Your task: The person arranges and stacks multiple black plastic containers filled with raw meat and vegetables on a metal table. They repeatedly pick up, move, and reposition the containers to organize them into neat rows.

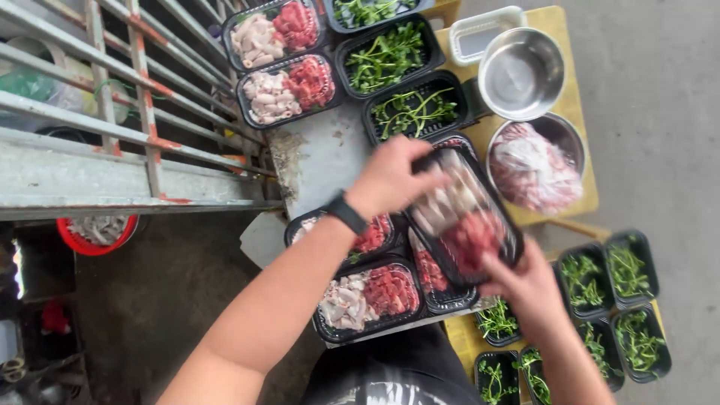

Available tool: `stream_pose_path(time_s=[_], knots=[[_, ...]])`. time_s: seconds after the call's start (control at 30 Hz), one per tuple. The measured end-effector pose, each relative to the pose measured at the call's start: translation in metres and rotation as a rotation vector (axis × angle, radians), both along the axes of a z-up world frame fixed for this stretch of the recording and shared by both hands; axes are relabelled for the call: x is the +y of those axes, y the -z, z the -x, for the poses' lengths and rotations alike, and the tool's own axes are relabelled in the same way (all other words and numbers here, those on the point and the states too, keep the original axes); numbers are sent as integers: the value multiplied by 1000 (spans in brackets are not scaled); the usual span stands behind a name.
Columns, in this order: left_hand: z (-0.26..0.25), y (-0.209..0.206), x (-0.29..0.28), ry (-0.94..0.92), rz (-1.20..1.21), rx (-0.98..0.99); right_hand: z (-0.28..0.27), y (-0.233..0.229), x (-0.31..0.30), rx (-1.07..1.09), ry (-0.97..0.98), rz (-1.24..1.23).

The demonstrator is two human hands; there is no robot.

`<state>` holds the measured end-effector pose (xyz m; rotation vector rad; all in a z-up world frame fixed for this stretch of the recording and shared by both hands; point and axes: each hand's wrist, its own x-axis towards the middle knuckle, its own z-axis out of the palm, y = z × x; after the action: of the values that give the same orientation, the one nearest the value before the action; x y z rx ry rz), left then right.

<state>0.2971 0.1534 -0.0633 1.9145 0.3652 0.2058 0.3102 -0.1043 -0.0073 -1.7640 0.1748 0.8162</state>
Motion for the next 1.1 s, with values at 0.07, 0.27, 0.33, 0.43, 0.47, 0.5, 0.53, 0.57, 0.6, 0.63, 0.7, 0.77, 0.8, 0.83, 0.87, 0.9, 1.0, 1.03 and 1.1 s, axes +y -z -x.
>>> stream_pose_path(time_s=[0.07,0.27,0.33,0.43,0.47,0.5,0.53,0.57,0.6,0.63,0.7,0.77,0.8,0.83,0.87,0.9,1.0,1.03,1.1], knots=[[-9,21,-48,246,-48,267,27,42,-55,116,122,53],[1,23,-88,494,-311,757,68,97,-81,385,114,145],[8,13,-84,390,-278,730,52,69,-73,443,5,281],[4,22,-51,174,-327,670,9,54,-77,313,-169,571],[1,28,-35,56,-407,647,-9,53,-81,131,-240,719],[-3,43,-19,54,-407,650,-30,72,-78,133,-244,719],[-7,59,-3,58,-436,785,-52,91,-74,-97,-246,658],[-13,74,13,61,-467,916,-76,110,-71,-328,-244,590],[-16,56,17,58,-467,916,-96,125,-50,-329,-245,589],[-19,38,22,164,-416,976,-117,140,-29,-348,-337,572],[-26,60,29,264,-359,1037,-146,172,5,-367,-437,552],[-34,140,35,336,-350,1003,-163,207,30,-302,-452,495],[-36,137,34,329,-347,1005,-164,198,36,-304,-460,492],[-36,134,29,264,-276,973,-162,190,39,-126,-329,312],[-36,132,25,200,-205,941,-160,182,41,49,-195,132],[-34,124,24,203,-191,950,-157,174,38,61,-200,143],[-37,103,20,170,-102,913,-149,151,32,67,-164,180],[-39,99,19,165,-103,886,-146,144,33,84,-113,168],[-44,90,17,151,-101,858,-143,131,33,99,-70,155]])
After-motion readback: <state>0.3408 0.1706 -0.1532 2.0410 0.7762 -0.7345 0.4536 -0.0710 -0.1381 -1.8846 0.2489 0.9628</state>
